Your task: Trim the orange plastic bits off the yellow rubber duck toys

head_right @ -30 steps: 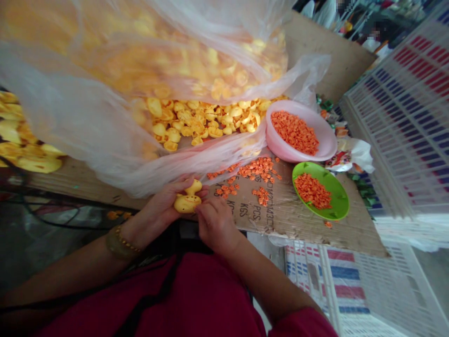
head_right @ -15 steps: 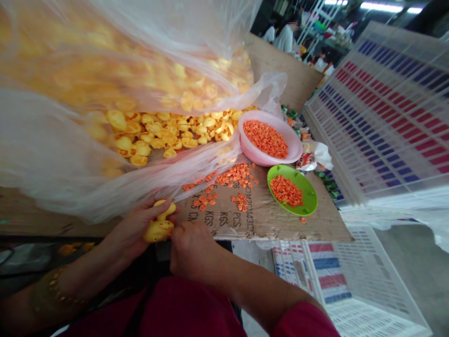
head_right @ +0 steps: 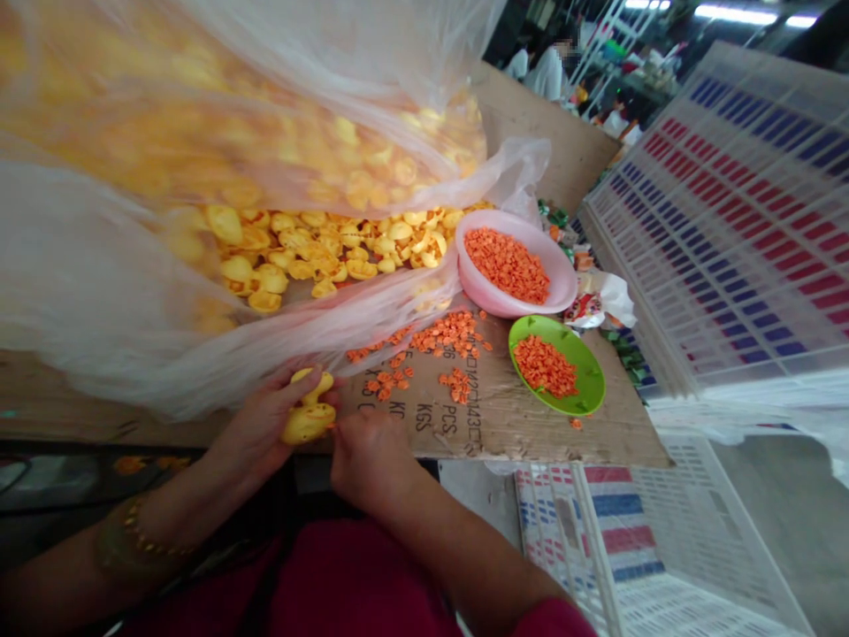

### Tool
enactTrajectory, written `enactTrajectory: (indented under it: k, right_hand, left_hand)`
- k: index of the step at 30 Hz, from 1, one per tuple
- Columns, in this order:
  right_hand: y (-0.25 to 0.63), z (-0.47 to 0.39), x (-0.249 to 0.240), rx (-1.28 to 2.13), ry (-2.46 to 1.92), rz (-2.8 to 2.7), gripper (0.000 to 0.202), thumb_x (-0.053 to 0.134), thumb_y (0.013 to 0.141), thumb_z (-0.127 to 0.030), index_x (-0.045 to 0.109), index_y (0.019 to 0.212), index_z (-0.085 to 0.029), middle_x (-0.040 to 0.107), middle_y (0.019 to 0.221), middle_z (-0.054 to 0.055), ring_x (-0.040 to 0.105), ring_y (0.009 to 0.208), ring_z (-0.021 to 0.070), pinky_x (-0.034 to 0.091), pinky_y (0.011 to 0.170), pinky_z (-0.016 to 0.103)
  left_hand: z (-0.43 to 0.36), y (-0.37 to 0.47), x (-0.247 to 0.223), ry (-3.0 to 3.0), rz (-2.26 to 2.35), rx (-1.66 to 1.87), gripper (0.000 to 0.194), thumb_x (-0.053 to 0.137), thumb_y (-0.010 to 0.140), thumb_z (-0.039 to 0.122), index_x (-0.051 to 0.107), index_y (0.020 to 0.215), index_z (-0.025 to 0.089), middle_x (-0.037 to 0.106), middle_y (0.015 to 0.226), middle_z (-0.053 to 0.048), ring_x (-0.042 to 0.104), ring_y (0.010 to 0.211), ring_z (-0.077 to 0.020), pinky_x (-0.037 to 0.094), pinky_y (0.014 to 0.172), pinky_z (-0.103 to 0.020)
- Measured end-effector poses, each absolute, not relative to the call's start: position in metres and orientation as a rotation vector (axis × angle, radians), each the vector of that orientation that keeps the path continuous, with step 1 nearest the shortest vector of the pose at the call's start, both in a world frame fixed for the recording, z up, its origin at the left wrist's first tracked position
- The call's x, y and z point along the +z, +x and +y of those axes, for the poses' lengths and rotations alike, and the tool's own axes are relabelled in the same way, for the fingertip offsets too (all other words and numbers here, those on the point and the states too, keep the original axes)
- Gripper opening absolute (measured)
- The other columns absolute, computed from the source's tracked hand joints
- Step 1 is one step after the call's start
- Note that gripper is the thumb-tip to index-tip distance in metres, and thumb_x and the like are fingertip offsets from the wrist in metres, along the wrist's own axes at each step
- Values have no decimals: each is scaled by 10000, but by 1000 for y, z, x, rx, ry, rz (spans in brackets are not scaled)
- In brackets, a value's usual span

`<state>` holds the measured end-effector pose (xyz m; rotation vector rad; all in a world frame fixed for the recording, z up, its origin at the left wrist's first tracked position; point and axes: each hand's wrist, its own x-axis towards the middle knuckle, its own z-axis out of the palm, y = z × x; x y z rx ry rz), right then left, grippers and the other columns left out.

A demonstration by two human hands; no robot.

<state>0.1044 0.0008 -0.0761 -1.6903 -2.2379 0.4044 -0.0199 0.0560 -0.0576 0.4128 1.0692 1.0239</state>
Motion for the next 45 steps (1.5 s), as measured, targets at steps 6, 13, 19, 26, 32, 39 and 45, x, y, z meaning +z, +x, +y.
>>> enactTrajectory:
  k: [6,13,19,26,32,39,45]
  right_hand:
    - [99,4,-82,358,-1691,-2316,81,595,759,-120,666,719,-122,673,696,98,618,615,202,414,548,271]
    - [174,45,-86,371,-2008,-1808,289,533,896,-253,684,661,-180,656,629,21,565,576,137,378,548,216]
    - [179,60,-105,246,-2106,-1803,145,572,836,-174,707,786,-156,698,790,94,607,677,185,426,621,270]
    - [141,26,-63,754,-1271,-1772,117,594,850,-184,702,806,-196,709,777,30,650,704,159,521,658,274]
    - [125,13,-51,504,-1040,-2204,265,471,877,-64,707,921,-177,673,953,86,634,870,178,524,735,293]
    - [119,8,-38,339,-1112,-2624,231,524,835,-23,707,918,-137,640,896,102,584,851,214,502,750,336]
    - [121,8,-54,694,-1052,-2126,161,553,900,-151,710,893,-185,707,899,55,660,778,148,529,690,251]
  left_hand:
    - [58,-18,-62,457,1138,1070,214,744,649,139,578,781,164,647,643,20,574,459,-103,442,399,-175]
    - [58,-33,-70,483,994,936,186,671,751,192,548,891,191,723,847,-72,689,630,-215,560,449,-313]
    - [58,-35,-62,321,848,891,128,508,836,196,615,845,126,726,790,-136,689,603,-199,580,548,-311]
    - [54,-34,-64,212,796,868,128,554,780,178,660,809,112,710,709,-100,663,563,-198,541,501,-280]
    - [51,-29,-66,198,789,795,163,529,776,189,661,709,122,661,634,-68,597,506,-164,491,475,-263]
    - [47,-26,-60,188,834,730,196,504,762,152,601,594,128,553,499,-26,511,414,-139,404,385,-248]
    - [47,-32,-64,200,799,727,185,500,770,167,600,618,135,585,544,-44,546,452,-155,456,426,-263]
